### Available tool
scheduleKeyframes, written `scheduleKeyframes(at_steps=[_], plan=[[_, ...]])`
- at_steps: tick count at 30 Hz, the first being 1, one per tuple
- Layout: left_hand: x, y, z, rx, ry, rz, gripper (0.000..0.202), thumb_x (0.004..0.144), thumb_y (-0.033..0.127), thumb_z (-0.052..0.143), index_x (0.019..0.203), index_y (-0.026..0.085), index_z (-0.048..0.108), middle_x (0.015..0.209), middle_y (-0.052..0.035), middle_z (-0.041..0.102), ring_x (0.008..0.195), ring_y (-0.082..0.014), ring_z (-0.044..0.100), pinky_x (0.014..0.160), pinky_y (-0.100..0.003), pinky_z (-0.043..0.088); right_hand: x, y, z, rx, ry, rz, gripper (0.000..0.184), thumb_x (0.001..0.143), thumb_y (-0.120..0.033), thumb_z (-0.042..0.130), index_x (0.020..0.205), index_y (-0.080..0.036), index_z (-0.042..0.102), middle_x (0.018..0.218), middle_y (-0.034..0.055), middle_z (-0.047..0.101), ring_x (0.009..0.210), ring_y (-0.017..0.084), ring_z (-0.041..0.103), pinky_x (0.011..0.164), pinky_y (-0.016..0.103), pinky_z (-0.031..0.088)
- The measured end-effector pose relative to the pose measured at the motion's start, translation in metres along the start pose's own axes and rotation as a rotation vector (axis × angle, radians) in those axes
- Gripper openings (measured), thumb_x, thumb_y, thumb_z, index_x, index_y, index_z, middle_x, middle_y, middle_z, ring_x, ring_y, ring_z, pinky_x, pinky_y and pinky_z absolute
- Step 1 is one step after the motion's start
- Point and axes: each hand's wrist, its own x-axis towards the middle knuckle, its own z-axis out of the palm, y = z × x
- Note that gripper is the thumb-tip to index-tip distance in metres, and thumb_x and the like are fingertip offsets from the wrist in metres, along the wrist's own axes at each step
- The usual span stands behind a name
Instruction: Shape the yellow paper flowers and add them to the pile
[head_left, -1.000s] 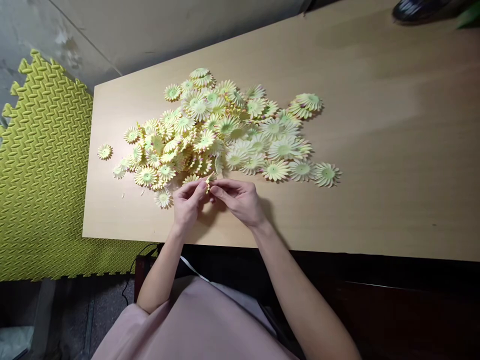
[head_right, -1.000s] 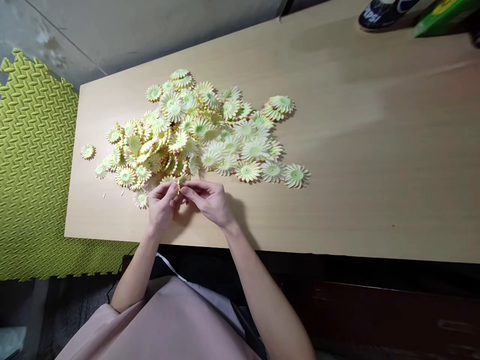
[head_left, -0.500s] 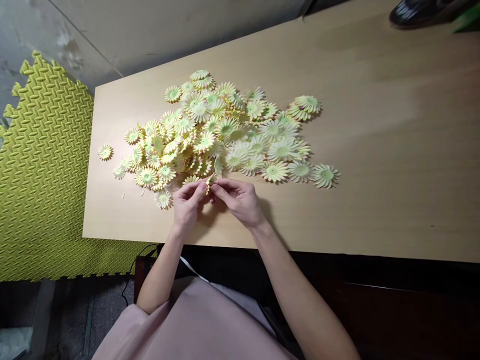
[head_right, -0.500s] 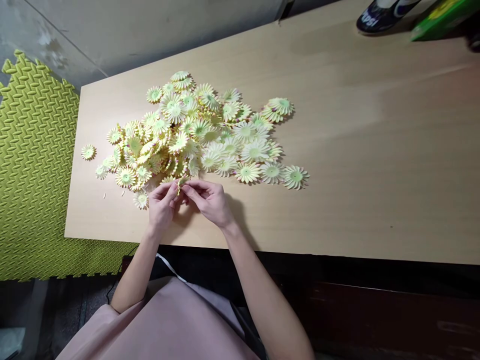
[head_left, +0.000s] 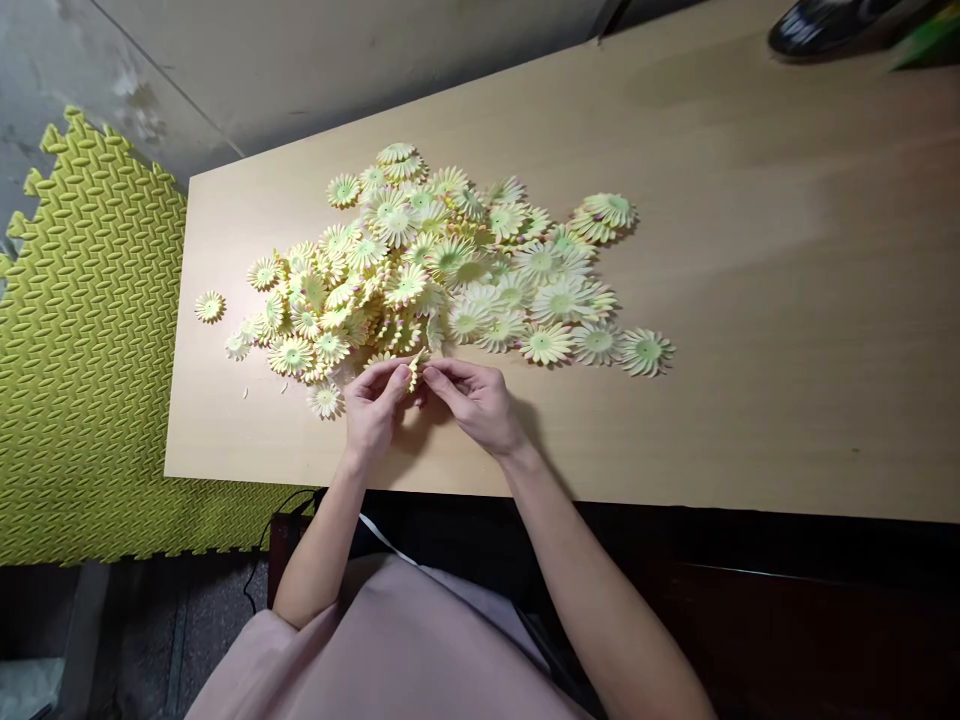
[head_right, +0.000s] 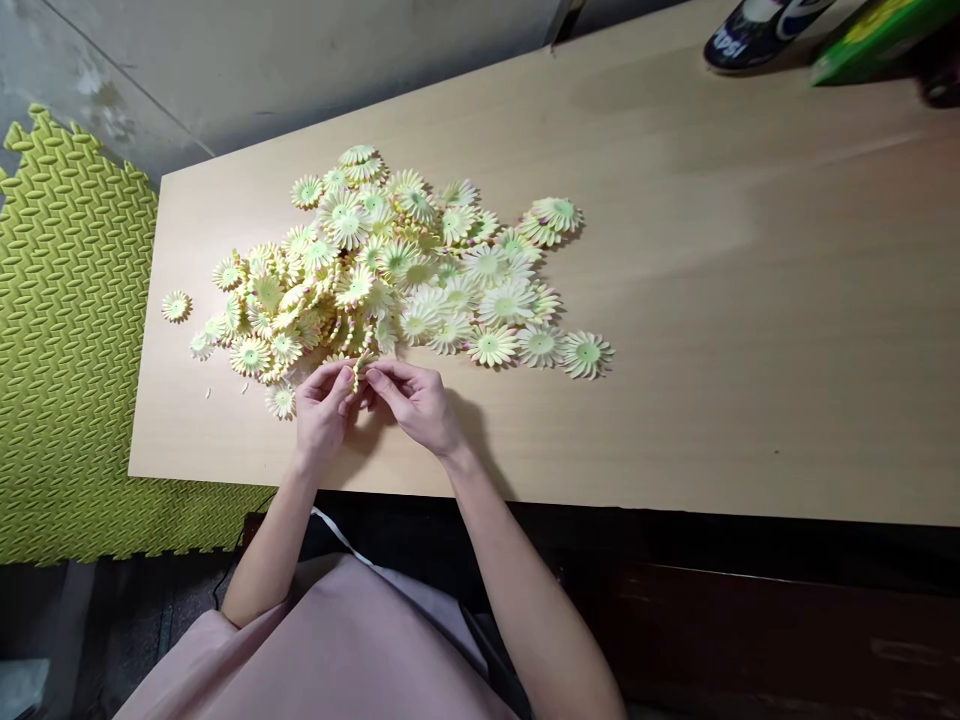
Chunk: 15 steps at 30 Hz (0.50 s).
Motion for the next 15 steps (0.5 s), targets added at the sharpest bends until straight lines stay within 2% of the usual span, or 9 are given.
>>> scheduleKeyframes(at_steps=[6, 11, 15], plan=[[-0.0001, 0.0005, 0.0004, -0.049, 0.001, -0.016, 0.03, 0.072, 0.043, 0.086, 0.088, 0.019, 0.078, 0.08, -0.0025, 0.072, 0.061, -0.0091, 0.062, 0.058, -0.025, 0.052, -0.0015, 0.0035, 0.0005, 0.051, 0.022, 0.012, 0.029, 0.076, -0.048, 0.081, 0.086, -0.021, 0.08, 0.074, 0.0026, 0.075, 0.063, 0.015, 0.068, 0.063, 0.028, 0.061], [-0.0001, -0.0008, -0.0011, -0.041, -0.001, -0.021, 0.03, 0.072, 0.044, 0.085, 0.087, 0.019, 0.078, 0.078, -0.0018, 0.071, 0.061, -0.0093, 0.061, 0.058, -0.025, 0.053, -0.0017, 0.0044, 0.0, 0.058, 0.01, 0.017, 0.025, 0.078, -0.044, 0.08, 0.088, -0.022, 0.081, 0.076, 0.003, 0.076, 0.063, 0.014, 0.067, 0.063, 0.027, 0.06], [0.0, -0.001, -0.0017, -0.027, -0.007, -0.002, 0.029, 0.074, 0.044, 0.084, 0.089, 0.019, 0.078, 0.072, -0.0009, 0.068, 0.059, -0.0076, 0.057, 0.057, -0.023, 0.051, -0.0011, 0.002, 0.0003, 0.038, 0.015, 0.01, 0.028, 0.079, -0.048, 0.078, 0.087, -0.021, 0.081, 0.073, 0.003, 0.075, 0.063, 0.015, 0.067, 0.063, 0.027, 0.059]])
